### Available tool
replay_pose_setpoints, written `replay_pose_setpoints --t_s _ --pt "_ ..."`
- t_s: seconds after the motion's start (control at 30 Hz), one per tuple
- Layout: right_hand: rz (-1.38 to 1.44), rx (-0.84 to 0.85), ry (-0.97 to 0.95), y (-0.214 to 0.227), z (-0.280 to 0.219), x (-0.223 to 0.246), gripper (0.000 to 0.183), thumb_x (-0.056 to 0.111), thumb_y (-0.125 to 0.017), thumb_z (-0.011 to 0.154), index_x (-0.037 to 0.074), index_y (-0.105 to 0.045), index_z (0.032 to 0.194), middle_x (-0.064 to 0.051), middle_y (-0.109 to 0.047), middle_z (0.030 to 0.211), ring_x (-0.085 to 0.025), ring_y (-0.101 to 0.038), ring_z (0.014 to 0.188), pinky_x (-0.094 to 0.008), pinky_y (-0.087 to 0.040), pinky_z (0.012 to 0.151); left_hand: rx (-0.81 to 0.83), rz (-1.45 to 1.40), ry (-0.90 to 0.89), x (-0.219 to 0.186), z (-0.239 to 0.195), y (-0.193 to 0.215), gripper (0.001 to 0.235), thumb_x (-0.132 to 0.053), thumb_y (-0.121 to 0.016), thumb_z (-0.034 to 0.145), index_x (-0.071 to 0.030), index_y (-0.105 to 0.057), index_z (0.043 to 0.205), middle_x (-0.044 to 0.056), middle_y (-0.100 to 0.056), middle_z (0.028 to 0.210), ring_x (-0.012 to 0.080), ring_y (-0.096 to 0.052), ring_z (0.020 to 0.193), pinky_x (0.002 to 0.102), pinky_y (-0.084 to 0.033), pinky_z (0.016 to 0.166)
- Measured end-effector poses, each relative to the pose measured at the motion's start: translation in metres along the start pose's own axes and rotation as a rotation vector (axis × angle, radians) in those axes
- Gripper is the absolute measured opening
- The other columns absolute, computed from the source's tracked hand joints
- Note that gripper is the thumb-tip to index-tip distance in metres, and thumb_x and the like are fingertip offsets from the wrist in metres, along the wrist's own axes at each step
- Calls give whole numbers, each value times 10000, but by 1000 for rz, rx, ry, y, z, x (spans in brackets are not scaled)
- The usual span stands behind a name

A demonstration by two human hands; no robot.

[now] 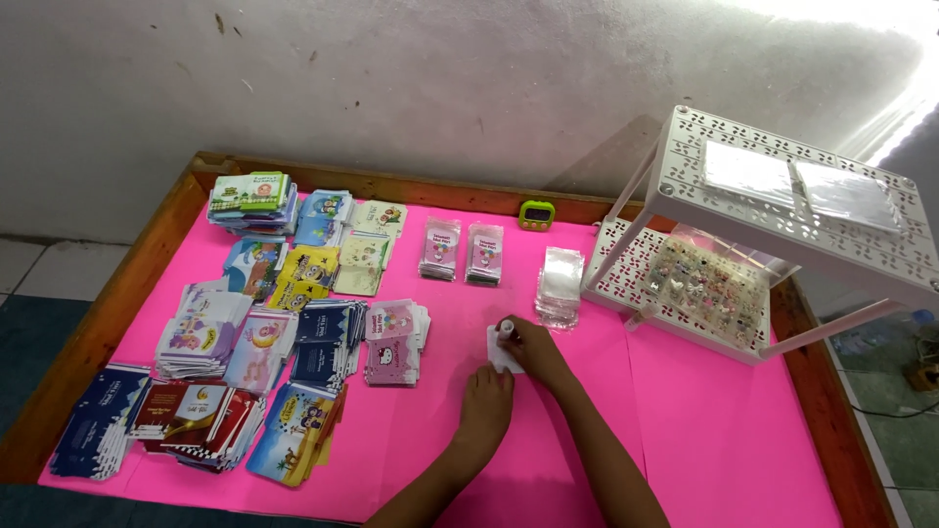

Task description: Packaging small illustrated cards into individual clear plastic sleeves on a pink work surface.

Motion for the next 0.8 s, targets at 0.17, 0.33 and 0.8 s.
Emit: replay_pose_setpoints --t_s 0.17,0.33,0.8 --pt "-85 -43 -102 19 -2 -17 181 154 -708 887 125 -698 1065 -56 -768 937 -198 -710 777 -337 -572 739 -3 -180 -4 18 -2 22 440 -95 -628 865 1 -621 1294 252 -609 1213 344 -562 1017 422 -470 812" --pt "-142 -26 -188 40 -38 -16 253 169 -734 865 138 -716 1115 -56 -790 959 -196 -737 785 -329 -584 732 71 -212 61 35 20 18 205 -98 -600 902 -57 -670 1090 145 -666 1016 284 -592 901 425 -495 815" --pt "-126 -165 -97 45 -33 -46 325 280 -807 853 178 -696 1142 -156 -726 1018 -350 -735 991 -442 -624 877 325 -729 236 83 38 11 89 -251 -712 936 -223 -719 1020 37 -708 930 290 -630 1012 464 -511 906"
Point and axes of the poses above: each hand's wrist, its own z-axis towards the middle knuckle, its own y-axis out of the back of the hand, x = y × z, the point moved 7 cm from there along z, towards the middle knuckle
